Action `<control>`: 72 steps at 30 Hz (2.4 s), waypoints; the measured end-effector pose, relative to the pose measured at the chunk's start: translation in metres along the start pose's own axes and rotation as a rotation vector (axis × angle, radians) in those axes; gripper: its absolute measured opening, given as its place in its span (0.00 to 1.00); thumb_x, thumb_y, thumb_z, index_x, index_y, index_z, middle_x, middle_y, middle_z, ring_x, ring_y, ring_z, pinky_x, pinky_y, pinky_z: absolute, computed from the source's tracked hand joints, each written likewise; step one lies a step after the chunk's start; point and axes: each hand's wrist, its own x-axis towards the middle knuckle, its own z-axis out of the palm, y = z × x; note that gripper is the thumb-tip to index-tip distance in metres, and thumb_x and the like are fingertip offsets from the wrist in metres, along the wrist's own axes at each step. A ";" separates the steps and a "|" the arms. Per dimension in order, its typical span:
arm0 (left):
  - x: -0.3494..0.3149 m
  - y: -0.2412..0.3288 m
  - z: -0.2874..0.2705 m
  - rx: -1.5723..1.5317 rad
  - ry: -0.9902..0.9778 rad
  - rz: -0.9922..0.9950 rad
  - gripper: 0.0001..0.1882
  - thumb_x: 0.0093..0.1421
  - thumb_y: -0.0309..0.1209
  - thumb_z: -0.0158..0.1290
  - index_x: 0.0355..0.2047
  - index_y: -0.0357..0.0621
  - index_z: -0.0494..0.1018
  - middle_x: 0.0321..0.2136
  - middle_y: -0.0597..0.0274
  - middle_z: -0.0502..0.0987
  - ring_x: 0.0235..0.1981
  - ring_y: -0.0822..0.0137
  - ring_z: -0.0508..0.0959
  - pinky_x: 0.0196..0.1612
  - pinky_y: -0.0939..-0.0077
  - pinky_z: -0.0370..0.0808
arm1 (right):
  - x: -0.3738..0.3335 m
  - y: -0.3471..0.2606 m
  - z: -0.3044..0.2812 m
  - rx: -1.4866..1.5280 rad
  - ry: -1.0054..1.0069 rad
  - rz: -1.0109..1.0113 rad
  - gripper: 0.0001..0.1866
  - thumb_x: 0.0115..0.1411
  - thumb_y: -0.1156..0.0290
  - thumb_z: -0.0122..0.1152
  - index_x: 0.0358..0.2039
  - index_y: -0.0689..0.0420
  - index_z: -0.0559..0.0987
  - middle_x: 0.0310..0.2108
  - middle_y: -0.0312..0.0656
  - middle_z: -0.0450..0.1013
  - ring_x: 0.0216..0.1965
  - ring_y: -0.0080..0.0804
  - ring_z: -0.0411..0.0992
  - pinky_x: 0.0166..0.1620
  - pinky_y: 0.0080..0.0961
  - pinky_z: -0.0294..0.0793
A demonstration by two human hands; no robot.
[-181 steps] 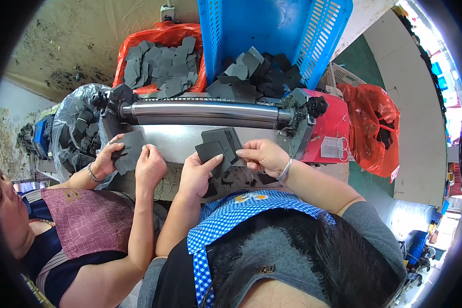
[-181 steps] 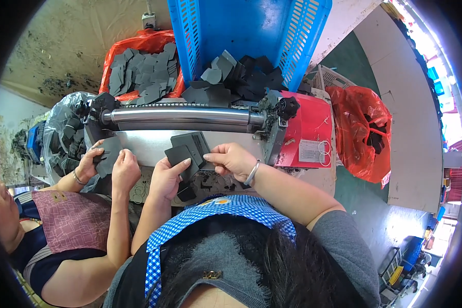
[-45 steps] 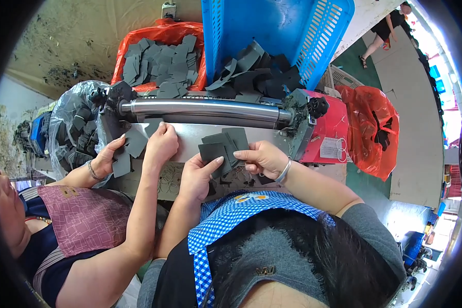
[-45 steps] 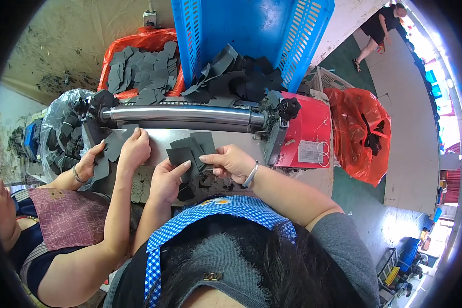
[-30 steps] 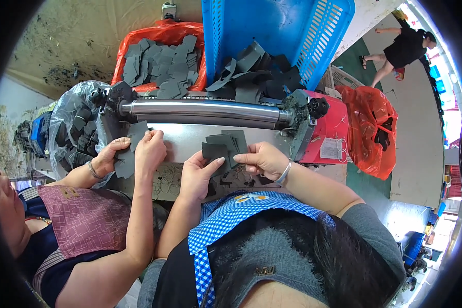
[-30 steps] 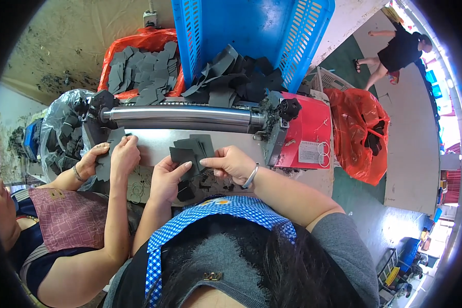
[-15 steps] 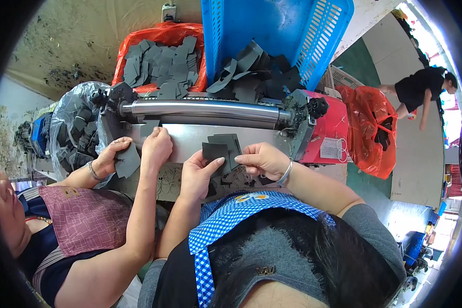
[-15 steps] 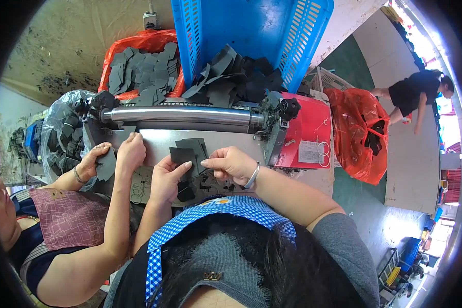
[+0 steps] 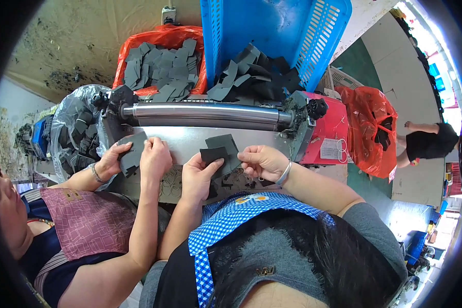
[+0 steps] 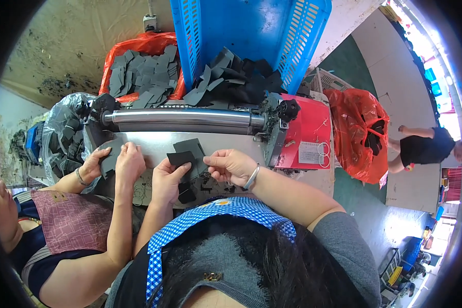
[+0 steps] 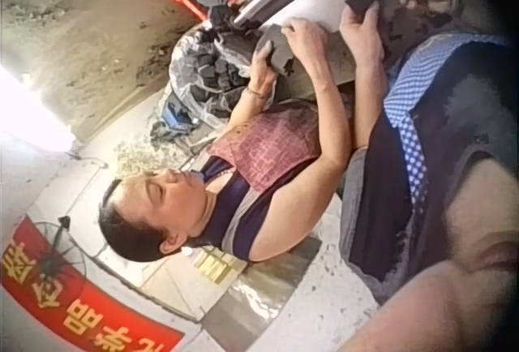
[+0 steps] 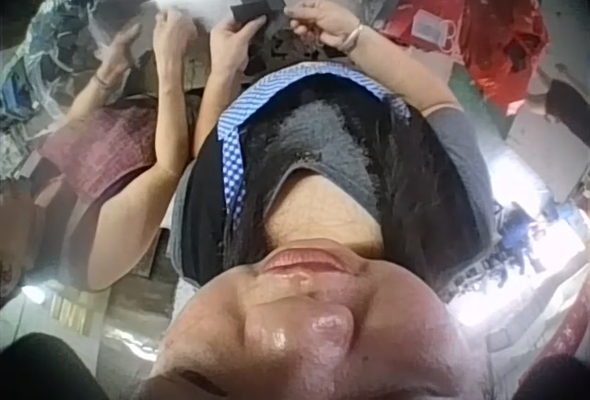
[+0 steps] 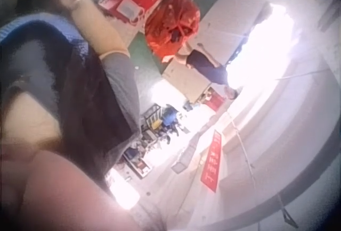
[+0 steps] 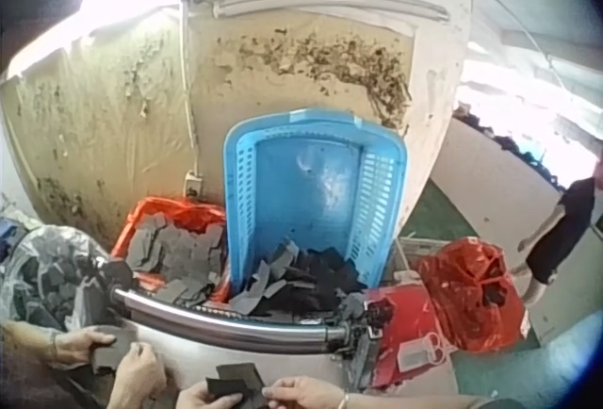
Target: Two workers apply adhesive to small shoe components using a roller gluing machine and stack them for assembly.
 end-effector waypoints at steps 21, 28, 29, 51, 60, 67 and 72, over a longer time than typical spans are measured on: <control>-0.001 0.001 -0.002 -0.071 0.074 -0.078 0.07 0.55 0.22 0.52 0.35 0.36 0.74 0.29 0.63 0.77 0.27 0.76 0.75 0.31 0.84 0.72 | -0.006 0.005 0.021 -0.103 0.293 -0.211 0.10 0.58 0.65 0.54 0.32 0.59 0.71 0.22 0.36 0.71 0.18 0.21 0.69 0.21 0.14 0.67; 0.003 0.002 -0.012 -0.003 0.114 -0.086 0.09 0.59 0.25 0.48 0.39 0.35 0.69 0.28 0.60 0.76 0.26 0.72 0.76 0.31 0.84 0.74 | 0.000 0.006 0.002 -0.071 0.095 -0.037 0.09 0.55 0.67 0.58 0.28 0.58 0.71 0.19 0.32 0.68 0.17 0.17 0.68 0.18 0.12 0.66; 0.002 0.001 -0.013 0.000 0.107 -0.085 0.09 0.59 0.25 0.48 0.39 0.35 0.69 0.28 0.60 0.76 0.26 0.72 0.76 0.31 0.84 0.74 | 0.002 0.006 -0.001 -0.068 0.097 -0.044 0.09 0.55 0.67 0.58 0.28 0.58 0.71 0.19 0.32 0.68 0.17 0.17 0.68 0.18 0.12 0.66; -0.007 0.000 0.005 0.344 0.046 0.065 0.13 0.52 0.18 0.54 0.34 0.41 0.62 0.19 0.68 0.70 0.19 0.79 0.70 0.21 0.90 0.66 | 0.004 0.021 0.009 -0.172 -0.009 -0.013 0.15 0.58 0.60 0.53 0.26 0.62 0.72 0.21 0.39 0.71 0.17 0.24 0.70 0.18 0.18 0.68; -0.022 -0.006 -0.022 0.290 0.159 0.098 0.08 0.54 0.22 0.53 0.32 0.38 0.65 0.25 0.64 0.72 0.23 0.78 0.71 0.27 0.88 0.70 | -0.001 -0.051 0.018 -0.383 0.068 -0.011 0.16 0.57 0.59 0.54 0.34 0.60 0.71 0.23 0.39 0.72 0.21 0.23 0.72 0.22 0.17 0.70; -0.047 -0.035 -0.047 0.343 0.235 0.076 0.07 0.54 0.24 0.53 0.32 0.39 0.66 0.23 0.64 0.74 0.23 0.78 0.72 0.28 0.87 0.70 | 0.047 -0.172 0.058 -2.332 0.217 -1.303 0.29 0.42 0.66 0.63 0.47 0.52 0.68 0.44 0.43 0.65 0.50 0.40 0.62 0.44 0.33 0.66; -0.044 -0.046 -0.064 0.289 0.253 0.043 0.07 0.54 0.23 0.53 0.32 0.39 0.67 0.23 0.64 0.74 0.23 0.77 0.73 0.29 0.86 0.70 | 0.112 -0.182 0.031 -2.853 -0.032 -0.419 0.27 0.44 0.67 0.59 0.48 0.48 0.68 0.46 0.45 0.65 0.51 0.41 0.62 0.47 0.43 0.61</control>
